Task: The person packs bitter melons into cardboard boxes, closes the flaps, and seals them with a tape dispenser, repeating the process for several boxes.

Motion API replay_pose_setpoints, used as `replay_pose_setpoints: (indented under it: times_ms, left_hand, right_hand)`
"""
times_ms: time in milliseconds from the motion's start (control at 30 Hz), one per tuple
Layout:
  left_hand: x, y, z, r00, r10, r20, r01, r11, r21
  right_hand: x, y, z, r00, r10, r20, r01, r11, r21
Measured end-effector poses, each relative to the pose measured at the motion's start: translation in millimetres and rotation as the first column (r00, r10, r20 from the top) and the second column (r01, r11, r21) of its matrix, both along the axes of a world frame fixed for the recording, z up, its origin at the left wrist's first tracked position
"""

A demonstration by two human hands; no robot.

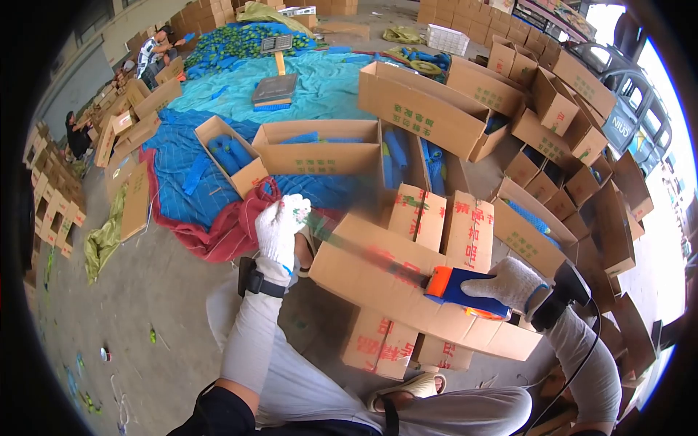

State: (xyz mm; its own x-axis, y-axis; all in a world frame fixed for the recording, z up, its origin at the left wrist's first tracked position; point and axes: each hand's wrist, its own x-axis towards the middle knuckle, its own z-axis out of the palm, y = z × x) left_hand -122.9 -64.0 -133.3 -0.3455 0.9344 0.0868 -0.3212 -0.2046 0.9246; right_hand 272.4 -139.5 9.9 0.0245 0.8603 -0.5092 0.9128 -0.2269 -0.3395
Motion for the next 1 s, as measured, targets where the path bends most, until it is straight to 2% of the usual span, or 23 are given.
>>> replay_pose_setpoints:
  times_ms: [67,100,133,167,200,233,267,300,333,400,433,467,533,567,600,633,700,767,800,867,933,967,1000]
  left_hand:
    - [0,4,-24,0.998,0.027,-0.051,-0.034,0.99,-0.137]
    - [-4,9,-57,0.999,0.002,0.044,0.003,0.994,-0.113]
    - [-1,8,-71,0.998,0.056,-0.002,-0.056,0.991,-0.123]
    - [-4,8,-89,0.958,0.021,-0.287,-0.068,0.986,-0.155]
    - [-7,7,-110,0.836,-0.032,-0.547,-0.085,0.979,-0.187]
    - [-1,6,-134,0.937,-0.238,-0.256,0.15,0.935,-0.322]
    - [5,6,-153,0.914,-0.399,0.076,0.397,0.841,-0.367]
    - [2,4,-160,0.793,-0.553,0.255,0.598,0.787,-0.152]
    - [2,13,-180,0.77,-0.636,-0.055,0.63,0.771,-0.092]
    - [9,24,-205,0.526,-0.574,-0.627,0.727,0.687,-0.019]
    - [10,15,-208,0.551,-0.785,0.285,0.818,0.576,0.004]
    - [8,15,-206,0.589,-0.744,0.314,0.796,0.601,-0.069]
    - [-3,13,-214,0.712,-0.702,-0.016,0.643,0.661,-0.386]
    - [-11,10,-222,0.664,-0.7,-0.263,0.466,0.662,-0.587]
    - [-17,6,-223,0.539,-0.712,-0.449,0.265,0.65,-0.713]
    - [-21,3,-223,0.459,-0.704,-0.542,0.133,0.658,-0.741]
    - [-22,5,-198,0.508,-0.541,-0.671,0.023,0.787,-0.617]
    - [-12,3,-104,0.685,-0.212,-0.697,0.08,0.973,-0.217]
    - [5,-4,-50,0.62,-0.073,-0.781,0.117,0.993,0.0]
    - [63,-21,32,0.149,0.187,-0.971,0.265,0.939,0.221]
    - [128,-32,20,-0.062,0.196,-0.979,0.377,0.912,0.158]
    - [154,-40,-3,-0.161,0.073,-0.984,0.397,0.918,0.003]
    - [174,-46,-2,-0.169,0.11,-0.98,0.38,0.924,0.038]
  right_hand:
    - [-3,-2,-1,1.0,0.003,0.012,-0.003,1.0,0.001]
    - [-4,0,-2,1.0,0.002,0.027,-0.002,1.0,0.003]
    - [-5,1,-3,0.999,0.001,0.041,-0.001,1.0,0.006]
    - [-6,1,-4,0.998,0.001,0.055,-0.002,1.0,0.014]
    - [-6,2,-7,1.0,0.014,0.027,-0.015,1.0,0.026]
    - [-4,2,-9,1.0,0.028,0.003,-0.028,0.999,0.032]
    - [-4,5,-10,0.999,0.045,-0.021,-0.044,0.998,0.044]
    - [-7,6,-9,0.999,0.029,0.021,-0.03,0.998,0.049]
    - [-7,8,-11,1.0,0.008,0.006,-0.008,0.999,0.044]
    - [-3,11,-15,0.999,-0.035,-0.019,0.035,0.999,0.023]
    - [-5,11,-13,0.999,-0.047,0.011,0.046,0.999,0.029]
    - [-5,11,-13,0.998,-0.05,0.034,0.048,0.997,0.06]
    - [-4,7,-18,0.995,-0.066,0.076,0.057,0.992,0.112]
    - [-4,4,-18,0.995,-0.065,0.07,0.058,0.993,0.103]
    - [-4,4,-17,0.996,-0.062,0.064,0.056,0.993,0.1]
    - [-5,5,-16,0.997,-0.062,0.056,0.056,0.993,0.102]
    - [-6,7,-16,0.995,-0.06,0.08,0.048,0.989,0.137]
    - [-1,1,-19,0.992,-0.059,0.108,0.044,0.99,0.133]
    - [0,5,-20,0.992,-0.042,0.122,0.027,0.992,0.123]
    - [-3,7,-19,0.998,-0.04,0.054,0.035,0.995,0.093]
    - [-10,10,-11,0.994,0.017,0.109,-0.024,0.998,0.061]
    - [-9,10,-15,0.972,0.104,0.211,-0.124,0.989,0.082]
    - [-7,13,-19,0.932,0.181,0.314,-0.22,0.971,0.094]
